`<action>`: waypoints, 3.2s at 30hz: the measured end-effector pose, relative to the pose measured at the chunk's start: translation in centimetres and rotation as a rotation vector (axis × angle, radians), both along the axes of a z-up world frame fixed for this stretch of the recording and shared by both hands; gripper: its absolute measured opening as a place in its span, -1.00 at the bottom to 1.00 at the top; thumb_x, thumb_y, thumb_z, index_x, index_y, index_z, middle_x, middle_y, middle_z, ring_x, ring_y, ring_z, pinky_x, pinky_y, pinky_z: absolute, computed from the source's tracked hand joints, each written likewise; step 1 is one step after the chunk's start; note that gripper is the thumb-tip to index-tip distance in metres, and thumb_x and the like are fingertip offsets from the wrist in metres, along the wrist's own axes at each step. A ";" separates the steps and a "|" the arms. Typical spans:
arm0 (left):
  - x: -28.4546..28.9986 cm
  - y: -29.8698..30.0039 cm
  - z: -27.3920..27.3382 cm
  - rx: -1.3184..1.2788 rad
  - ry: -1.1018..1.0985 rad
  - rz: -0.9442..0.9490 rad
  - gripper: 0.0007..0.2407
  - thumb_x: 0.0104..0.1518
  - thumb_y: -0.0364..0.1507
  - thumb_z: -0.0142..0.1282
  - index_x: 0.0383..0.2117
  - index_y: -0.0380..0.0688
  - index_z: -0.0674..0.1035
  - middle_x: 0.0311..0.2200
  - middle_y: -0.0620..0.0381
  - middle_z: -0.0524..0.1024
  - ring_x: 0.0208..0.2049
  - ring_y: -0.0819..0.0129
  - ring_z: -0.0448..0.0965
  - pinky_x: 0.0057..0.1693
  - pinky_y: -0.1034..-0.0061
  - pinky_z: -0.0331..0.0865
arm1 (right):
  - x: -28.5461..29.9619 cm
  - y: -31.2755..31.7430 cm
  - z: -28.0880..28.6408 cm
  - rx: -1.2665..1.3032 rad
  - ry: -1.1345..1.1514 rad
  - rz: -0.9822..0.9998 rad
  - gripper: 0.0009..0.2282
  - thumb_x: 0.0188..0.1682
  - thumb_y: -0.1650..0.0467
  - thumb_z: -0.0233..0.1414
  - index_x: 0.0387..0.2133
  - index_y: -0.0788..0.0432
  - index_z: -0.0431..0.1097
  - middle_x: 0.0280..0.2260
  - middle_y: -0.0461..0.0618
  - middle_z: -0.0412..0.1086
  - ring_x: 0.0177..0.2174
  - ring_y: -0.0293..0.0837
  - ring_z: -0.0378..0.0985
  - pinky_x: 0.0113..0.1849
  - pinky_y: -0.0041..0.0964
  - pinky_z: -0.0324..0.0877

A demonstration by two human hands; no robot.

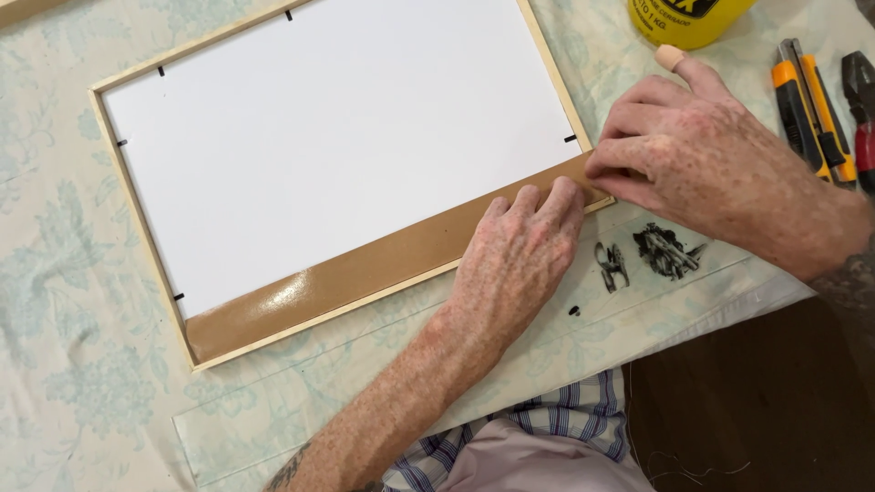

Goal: Applying brown adhesive tape to the back of a picture frame to seal the backing, including cutting the tape with a utility knife and smoothing it with a block.

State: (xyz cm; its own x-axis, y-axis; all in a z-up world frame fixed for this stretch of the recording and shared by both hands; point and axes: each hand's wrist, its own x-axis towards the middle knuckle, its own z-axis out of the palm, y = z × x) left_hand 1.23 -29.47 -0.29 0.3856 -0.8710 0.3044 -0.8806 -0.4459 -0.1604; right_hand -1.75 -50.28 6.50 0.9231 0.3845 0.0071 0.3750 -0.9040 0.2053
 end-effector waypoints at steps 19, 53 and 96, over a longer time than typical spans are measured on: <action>0.4 -0.2 0.0 0.046 0.056 -0.013 -0.63 0.12 -0.46 0.22 0.08 -0.12 0.50 -0.20 0.25 0.33 -0.37 0.47 0.32 -0.31 0.57 0.34 | 1.8 -0.1 0.2 0.076 -0.028 -0.066 -0.87 -0.09 0.23 0.26 -0.37 -0.04 0.60 -0.32 -0.18 0.56 -0.10 -0.11 0.55 0.27 0.01 0.26; -10.7 -0.8 8.3 -0.897 2.039 0.310 -0.58 0.00 -0.54 0.36 0.03 -0.18 0.50 -0.32 0.13 0.71 -0.53 0.66 0.47 -0.33 0.72 0.44 | -5.0 -3.5 0.3 1.031 0.310 -0.519 -0.57 0.01 0.16 -0.06 0.13 -0.04 0.40 0.12 -0.12 0.44 0.02 -0.13 0.37 0.02 -0.04 0.30; -4.1 -6.9 3.9 -1.023 1.567 0.126 -0.83 0.03 -0.36 0.42 -0.29 -0.07 0.74 -0.44 0.16 0.67 -0.35 0.54 0.58 -0.15 0.58 0.51 | -10.5 0.4 -0.9 1.631 -0.233 -0.653 -0.82 -0.03 0.46 0.24 -0.22 0.36 0.57 -0.47 0.09 0.54 -0.37 -0.26 0.53 -0.14 -0.25 0.53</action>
